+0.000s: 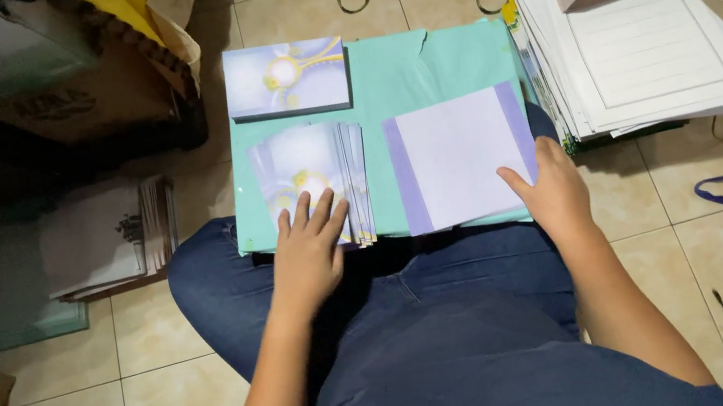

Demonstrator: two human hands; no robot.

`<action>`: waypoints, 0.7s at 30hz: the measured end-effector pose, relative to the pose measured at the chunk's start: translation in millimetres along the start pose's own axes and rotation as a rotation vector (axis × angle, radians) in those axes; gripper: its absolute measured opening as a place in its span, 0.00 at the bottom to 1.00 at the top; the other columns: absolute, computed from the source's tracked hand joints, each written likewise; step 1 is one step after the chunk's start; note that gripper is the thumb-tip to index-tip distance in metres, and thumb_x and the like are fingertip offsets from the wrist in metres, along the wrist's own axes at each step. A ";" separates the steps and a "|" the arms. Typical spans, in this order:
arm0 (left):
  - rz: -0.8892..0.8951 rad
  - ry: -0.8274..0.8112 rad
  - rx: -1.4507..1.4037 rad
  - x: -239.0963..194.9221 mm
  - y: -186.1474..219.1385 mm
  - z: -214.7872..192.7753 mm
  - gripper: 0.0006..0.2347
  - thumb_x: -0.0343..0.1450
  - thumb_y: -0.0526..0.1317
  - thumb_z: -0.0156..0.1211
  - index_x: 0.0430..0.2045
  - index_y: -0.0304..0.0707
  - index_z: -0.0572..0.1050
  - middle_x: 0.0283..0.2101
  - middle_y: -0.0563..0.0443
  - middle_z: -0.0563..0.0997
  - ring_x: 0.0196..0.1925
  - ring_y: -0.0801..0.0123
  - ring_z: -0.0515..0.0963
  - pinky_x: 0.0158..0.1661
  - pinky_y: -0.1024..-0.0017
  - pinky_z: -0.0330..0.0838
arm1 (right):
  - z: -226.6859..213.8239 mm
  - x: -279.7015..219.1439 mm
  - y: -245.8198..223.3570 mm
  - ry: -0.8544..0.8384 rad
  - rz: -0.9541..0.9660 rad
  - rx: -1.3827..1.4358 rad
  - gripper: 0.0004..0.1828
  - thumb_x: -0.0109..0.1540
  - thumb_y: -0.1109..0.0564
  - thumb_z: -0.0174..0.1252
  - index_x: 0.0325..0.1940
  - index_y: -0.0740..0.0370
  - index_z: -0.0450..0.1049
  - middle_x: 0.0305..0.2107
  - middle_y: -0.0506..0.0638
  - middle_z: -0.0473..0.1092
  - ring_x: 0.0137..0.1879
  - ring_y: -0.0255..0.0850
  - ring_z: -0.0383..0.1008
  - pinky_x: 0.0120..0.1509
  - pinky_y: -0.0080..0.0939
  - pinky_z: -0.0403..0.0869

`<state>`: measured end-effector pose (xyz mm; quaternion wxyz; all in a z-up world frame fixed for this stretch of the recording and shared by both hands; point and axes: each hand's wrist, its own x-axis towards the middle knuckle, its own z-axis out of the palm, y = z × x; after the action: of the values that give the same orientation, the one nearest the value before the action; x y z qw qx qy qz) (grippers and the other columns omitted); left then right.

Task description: Folding individual printed paper sheets and stacking them on a work surface.

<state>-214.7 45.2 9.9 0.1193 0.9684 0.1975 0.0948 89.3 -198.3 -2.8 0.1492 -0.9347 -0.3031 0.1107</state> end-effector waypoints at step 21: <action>0.233 -0.246 -0.089 102.7 118.4 57.2 0.29 0.77 0.57 0.33 0.74 0.46 0.52 0.77 0.37 0.52 0.79 0.49 0.49 0.74 0.46 0.39 | -35.2 -38.8 -37.5 0.129 -0.042 0.031 0.37 0.67 0.49 0.60 0.70 0.81 0.62 0.69 0.72 0.57 0.70 0.65 0.61 0.69 0.63 0.64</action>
<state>-66.1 -30.0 1.2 0.1735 0.9828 0.0635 -0.0025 49.1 -200.1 47.5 0.1852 -0.9308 -0.3108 0.0517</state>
